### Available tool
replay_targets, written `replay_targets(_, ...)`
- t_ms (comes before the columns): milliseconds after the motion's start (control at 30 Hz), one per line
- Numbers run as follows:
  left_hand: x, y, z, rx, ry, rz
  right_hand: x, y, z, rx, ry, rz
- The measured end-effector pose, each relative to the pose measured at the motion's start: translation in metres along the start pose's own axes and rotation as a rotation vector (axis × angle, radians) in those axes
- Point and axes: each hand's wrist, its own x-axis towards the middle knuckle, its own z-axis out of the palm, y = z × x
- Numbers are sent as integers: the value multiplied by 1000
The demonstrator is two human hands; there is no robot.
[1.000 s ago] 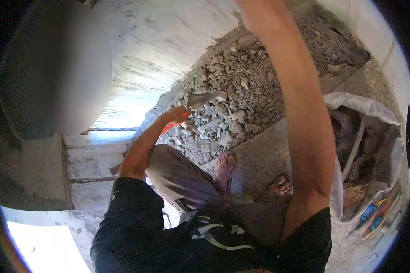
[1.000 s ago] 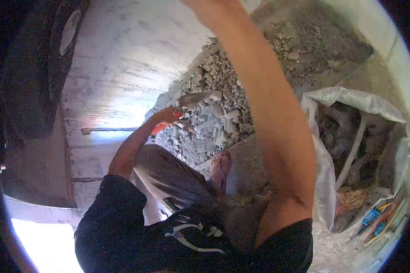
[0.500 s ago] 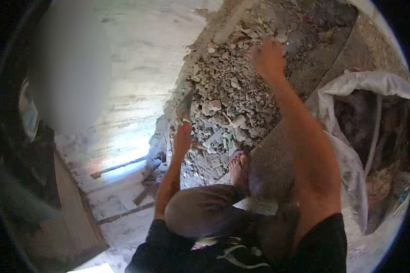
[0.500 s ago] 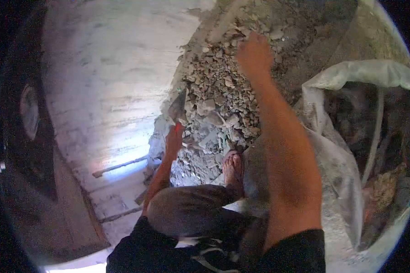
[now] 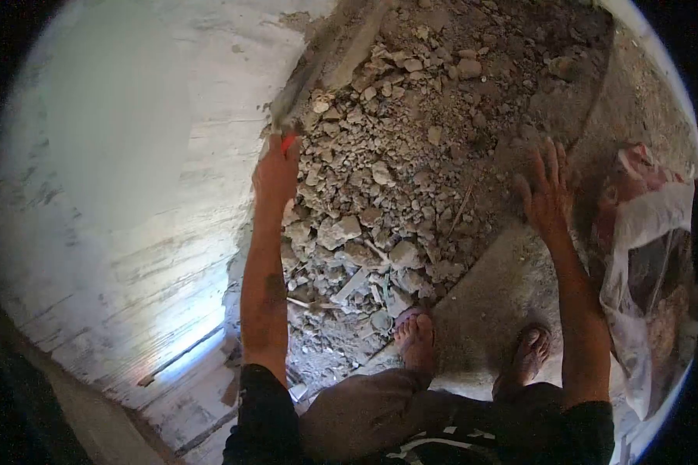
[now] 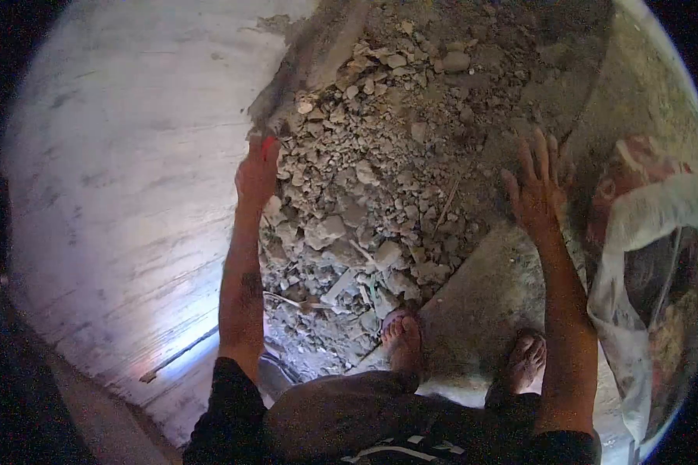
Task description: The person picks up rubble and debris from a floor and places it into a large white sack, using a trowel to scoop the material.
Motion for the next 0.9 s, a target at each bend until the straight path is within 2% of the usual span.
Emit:
replay_targets(67, 42, -3, 13, -24, 12, 53, 2, 4, 8, -150, 12, 74)
replay_targets(100, 57, -3, 16, -31, 20, 111, 2, 5, 8, -159, 9, 71)
replay_targets(200, 80, 7, 30, -58, -57, 99, 4, 8, 7, -159, -12, 140)
replay_targets(267, 107, -78, 121, -44, 86, 568, 0, 7, 10, -69, 37, 154)
replay_targets(333, 45, -33, 79, -49, -160, 64, 3, 9, 8, -109, 18, 169)
replay_targets(400, 4, -36, 55, -58, -248, 18, -4, 5, 9, -146, -28, 180)
replay_targets(467, -22, -48, 38, -41, -238, 61, 1, 6, 8, -53, 81, 140)
replay_targets(600, -42, -19, 10, -14, -282, 38, -4, -1, -3, -72, 81, 144)
replay_targets(667, -14, 6, 12, -59, -261, 21, 1, -2, -5, -120, 77, 125)
replay_targets(700, 1, 11, 30, 9, -91, 92, 6, -1, -7, -134, 104, 127)
replay_targets(733, 20, 20, 39, -4, -81, 105, 6, -1, -8, -95, 117, 121)
replay_targets(833, 67, 58, 47, 149, -3, 330, 2, -4, -14, -51, 101, 138)
replay_targets(900, 81, 120, 15, 34, -97, 146, 4, -4, -13, -50, 94, 158)
